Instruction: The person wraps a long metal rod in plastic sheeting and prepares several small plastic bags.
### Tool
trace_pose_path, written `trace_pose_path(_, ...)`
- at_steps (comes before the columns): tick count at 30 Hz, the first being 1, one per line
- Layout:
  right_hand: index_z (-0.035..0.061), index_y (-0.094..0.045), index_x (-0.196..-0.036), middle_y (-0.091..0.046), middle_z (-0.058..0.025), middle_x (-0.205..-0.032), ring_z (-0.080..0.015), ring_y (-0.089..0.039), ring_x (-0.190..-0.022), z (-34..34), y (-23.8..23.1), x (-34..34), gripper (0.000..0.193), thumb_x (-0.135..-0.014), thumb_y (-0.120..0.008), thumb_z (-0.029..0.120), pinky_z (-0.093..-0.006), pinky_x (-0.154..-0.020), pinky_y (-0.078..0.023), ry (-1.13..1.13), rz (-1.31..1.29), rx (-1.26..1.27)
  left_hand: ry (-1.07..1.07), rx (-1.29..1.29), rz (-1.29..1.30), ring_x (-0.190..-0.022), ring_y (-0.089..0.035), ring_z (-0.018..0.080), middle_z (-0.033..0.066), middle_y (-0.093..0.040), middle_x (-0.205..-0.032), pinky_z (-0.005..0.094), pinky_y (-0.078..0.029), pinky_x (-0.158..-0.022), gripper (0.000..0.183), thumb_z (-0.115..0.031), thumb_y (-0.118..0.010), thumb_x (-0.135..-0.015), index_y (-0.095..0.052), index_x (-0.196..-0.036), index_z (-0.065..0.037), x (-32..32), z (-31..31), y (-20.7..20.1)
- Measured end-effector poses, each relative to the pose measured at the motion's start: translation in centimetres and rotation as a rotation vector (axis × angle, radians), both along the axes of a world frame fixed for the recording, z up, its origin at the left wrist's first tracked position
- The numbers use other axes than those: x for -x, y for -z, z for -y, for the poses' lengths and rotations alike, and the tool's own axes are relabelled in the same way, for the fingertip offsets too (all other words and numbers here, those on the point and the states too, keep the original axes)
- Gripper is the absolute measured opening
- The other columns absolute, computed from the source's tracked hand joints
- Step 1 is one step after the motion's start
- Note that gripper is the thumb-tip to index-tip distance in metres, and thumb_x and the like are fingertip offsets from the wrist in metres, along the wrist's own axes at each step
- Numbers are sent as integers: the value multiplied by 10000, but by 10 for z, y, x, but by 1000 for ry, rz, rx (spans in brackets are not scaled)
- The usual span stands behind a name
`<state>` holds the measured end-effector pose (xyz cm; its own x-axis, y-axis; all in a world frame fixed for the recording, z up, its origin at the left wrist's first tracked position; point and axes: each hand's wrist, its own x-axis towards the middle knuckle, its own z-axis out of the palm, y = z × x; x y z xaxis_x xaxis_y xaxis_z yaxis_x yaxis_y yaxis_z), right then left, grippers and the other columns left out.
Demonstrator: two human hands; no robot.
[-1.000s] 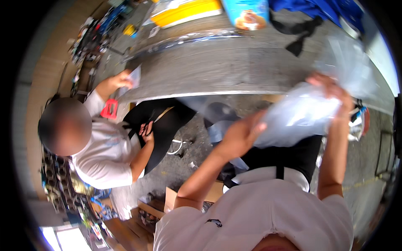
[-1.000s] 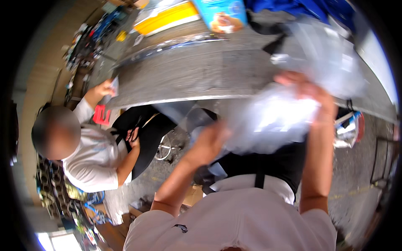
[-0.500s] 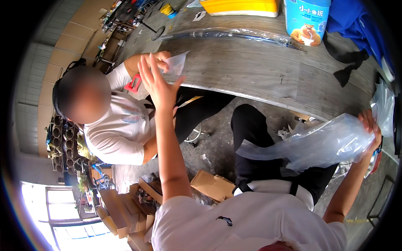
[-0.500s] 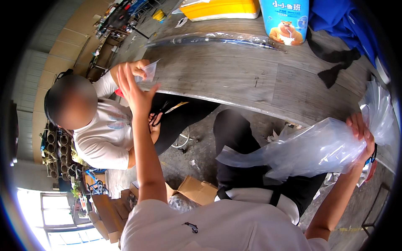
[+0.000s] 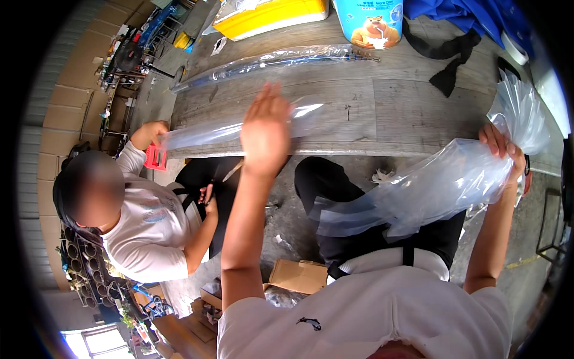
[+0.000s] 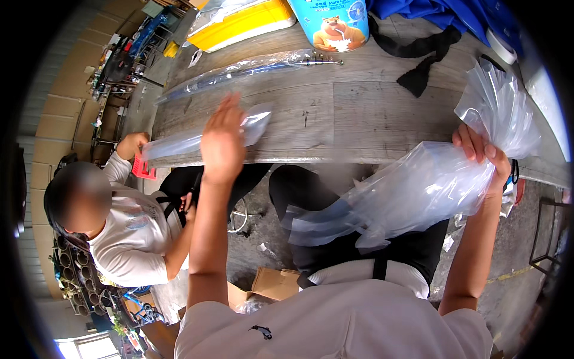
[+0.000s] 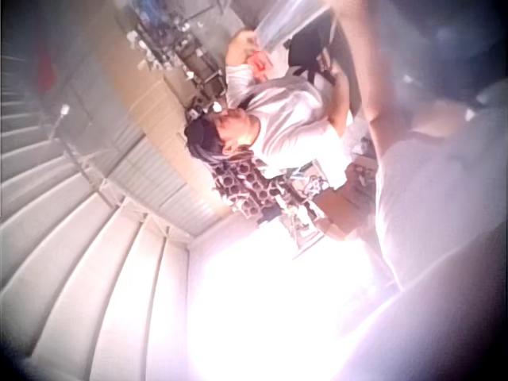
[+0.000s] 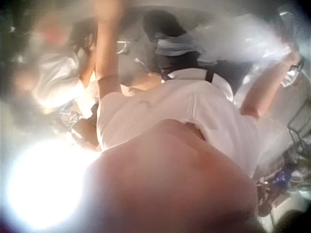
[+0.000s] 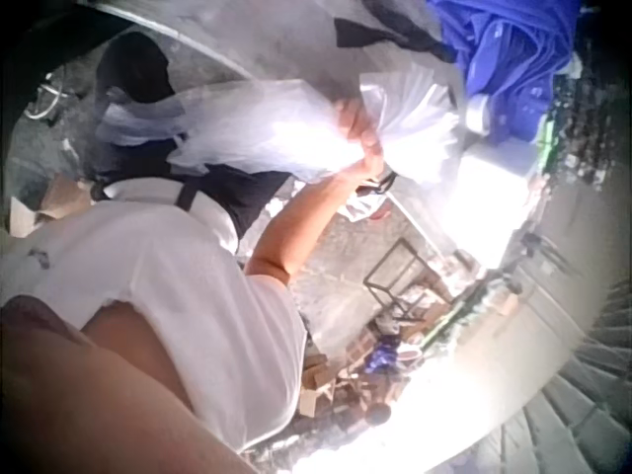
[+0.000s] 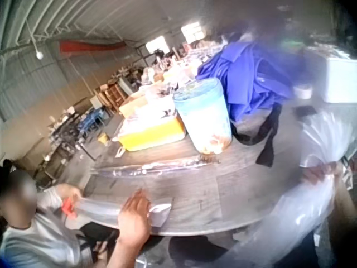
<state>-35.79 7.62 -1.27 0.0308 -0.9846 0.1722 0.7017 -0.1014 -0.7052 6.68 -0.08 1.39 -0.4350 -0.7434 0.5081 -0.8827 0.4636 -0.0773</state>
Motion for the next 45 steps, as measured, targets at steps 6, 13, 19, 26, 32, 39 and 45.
trace_pose_path(6, 99, -419, -604, -405, 11, -567, -116, -417, -637, -2, -3, -6, 240, -669, -623, 206, -283, -792, -366, 26, -37, 20, -3, -5, 127, -1165, -547, 287, 175, -576, -1231, 391, -421, -998, 320, -182, -537, -888, -576, -1151, -3, 63, 2, 25)
trace_pose_path(13, 96, -422, -619, -403, 7, -572, -122, -416, -658, -4, -1, -6, 236, -674, -620, 212, -296, -796, -358, 38, -26, 38, 34, 13, 140, -1149, -559, 291, 188, -580, -1218, 393, -437, -981, 369, -204, -578, -861, -580, -1151, 23, 59, 10, 27)
trace_pose_path(19, 96, -430, -612, -409, 7, -572, -124, -422, -656, -3, 1, -6, 246, -678, -630, 224, -295, -791, -358, 36, -27, 52, 22, -48, 109, -1189, -523, 299, 175, -548, -1269, 403, -404, -1011, 344, -173, -509, -912, -547, -1195, 18, 59, 9, 28)
trace_pose_path(26, 91, -453, -625, -413, 13, -560, -125, -428, -597, -3, 3, -4, 238, -673, -639, 232, -298, -766, -374, 38, -87, 69, 12, -49, 127, -1199, -514, 290, 173, -547, -1270, 409, -380, -1032, 357, -185, -513, -910, -544, -1205, 14, 60, 8, 27)
trace_pose_path(32, 10, -558, -727, -462, -14, -609, -125, -461, -602, -6, -5, -7, 263, -682, -643, 254, -284, -742, -395, 102, -187, 46, 50, -97, -41, -1164, -530, 314, 192, -558, -1244, 409, -395, -1010, 350, -178, -542, -899, -559, -1188, 18, 66, 9, 27)
trace_pose_path(39, -27, -501, -1217, -613, -121, -1071, -177, -582, -852, -17, -10, -87, 641, -677, -753, 207, -305, -816, -454, -30, -256, -128, 227, -645, -1027, -1183, -465, 358, 243, -523, -1238, 401, -351, -1002, 456, -311, -520, -932, -511, -1227, 36, 158, -54, -15)
trace_pose_path(45, 16, -390, -1367, -494, -94, -1321, -188, -480, -1190, -19, -15, -114, 815, -643, -761, 49, -329, -995, -388, -114, -332, -253, 229, -302, -610, -1276, -339, 425, 234, -491, -1273, 512, -208, -1090, 414, -76, -465, -804, -520, -1193, 53, 181, -70, -20)
